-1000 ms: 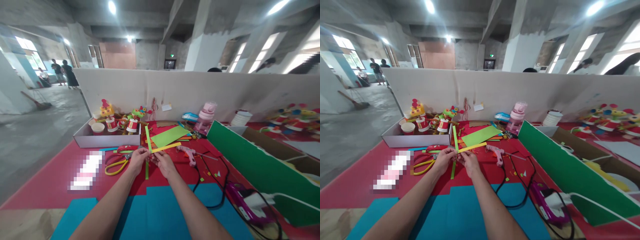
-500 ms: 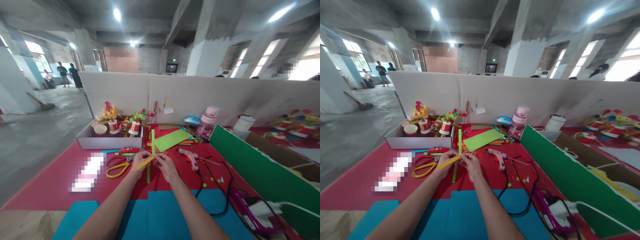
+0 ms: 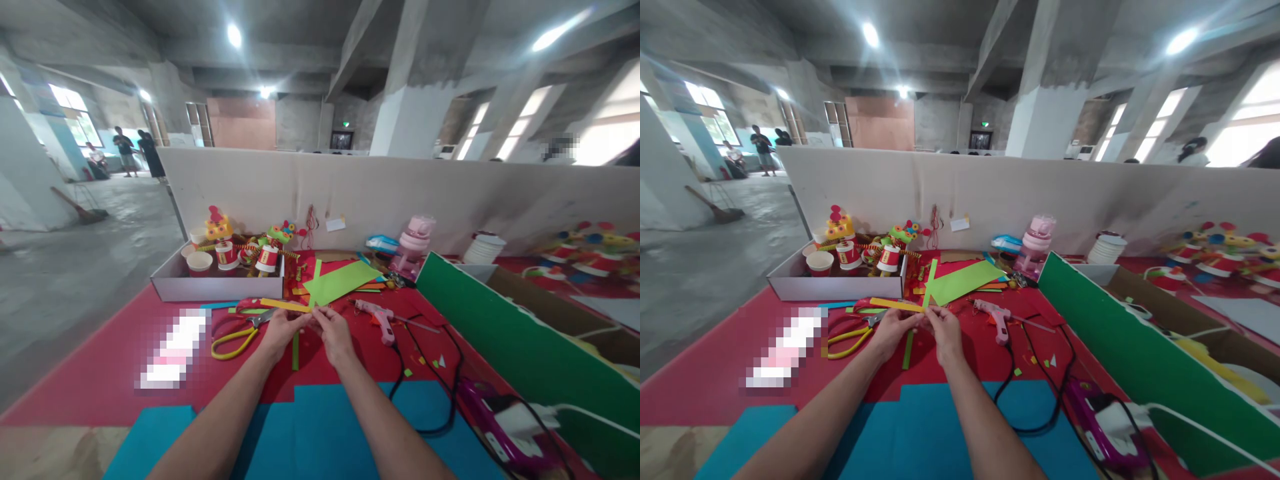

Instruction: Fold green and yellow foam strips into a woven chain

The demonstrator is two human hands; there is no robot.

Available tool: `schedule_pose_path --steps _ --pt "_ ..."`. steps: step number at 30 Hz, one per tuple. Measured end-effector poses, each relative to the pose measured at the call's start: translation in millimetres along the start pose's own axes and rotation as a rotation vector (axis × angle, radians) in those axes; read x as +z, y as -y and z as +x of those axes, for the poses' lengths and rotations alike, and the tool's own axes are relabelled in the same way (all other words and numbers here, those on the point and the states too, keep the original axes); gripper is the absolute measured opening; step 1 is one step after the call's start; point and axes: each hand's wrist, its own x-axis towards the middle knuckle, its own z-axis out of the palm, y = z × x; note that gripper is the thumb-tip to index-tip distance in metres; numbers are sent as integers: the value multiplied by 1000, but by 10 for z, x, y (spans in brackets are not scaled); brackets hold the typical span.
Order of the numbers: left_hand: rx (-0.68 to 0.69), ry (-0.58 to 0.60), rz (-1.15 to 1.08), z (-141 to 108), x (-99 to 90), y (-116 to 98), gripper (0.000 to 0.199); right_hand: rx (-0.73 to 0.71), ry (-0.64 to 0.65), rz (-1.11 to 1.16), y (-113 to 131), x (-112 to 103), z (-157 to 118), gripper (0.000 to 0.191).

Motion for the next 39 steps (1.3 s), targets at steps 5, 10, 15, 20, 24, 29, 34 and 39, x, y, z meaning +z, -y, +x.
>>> schedule_pose_path --steps 5,10,15,20,24,29,34,39 --pt "69 -48 -58 -12 -8 -21 28 16 68 -24 9 36 -48 33" --pt "122 -76 51 5 -31 -23 26 38 86 -48 19 10 -26 34" --pt "30 -86 0 10 -29 -4 31 -7 56 -111 -9 -20 3 36" --pt "34 -95 -22 16 -41 18 29 -20 49 -59 -31 -21 10 36" --pt "28 -97 -25 23 -51 36 29 -6 46 -59 -28 -17 19 36" --pt "29 -85 -25 30 -42 39 32 -50 24 -112 -21 -6 14 35" --pt "-55 -50 -23 24 -9 40 35 -122 23 -149 -52 5 -2 35" --pt "7 -38 -46 39 -32 71 33 -124 55 -174 -16 14 -8 35"
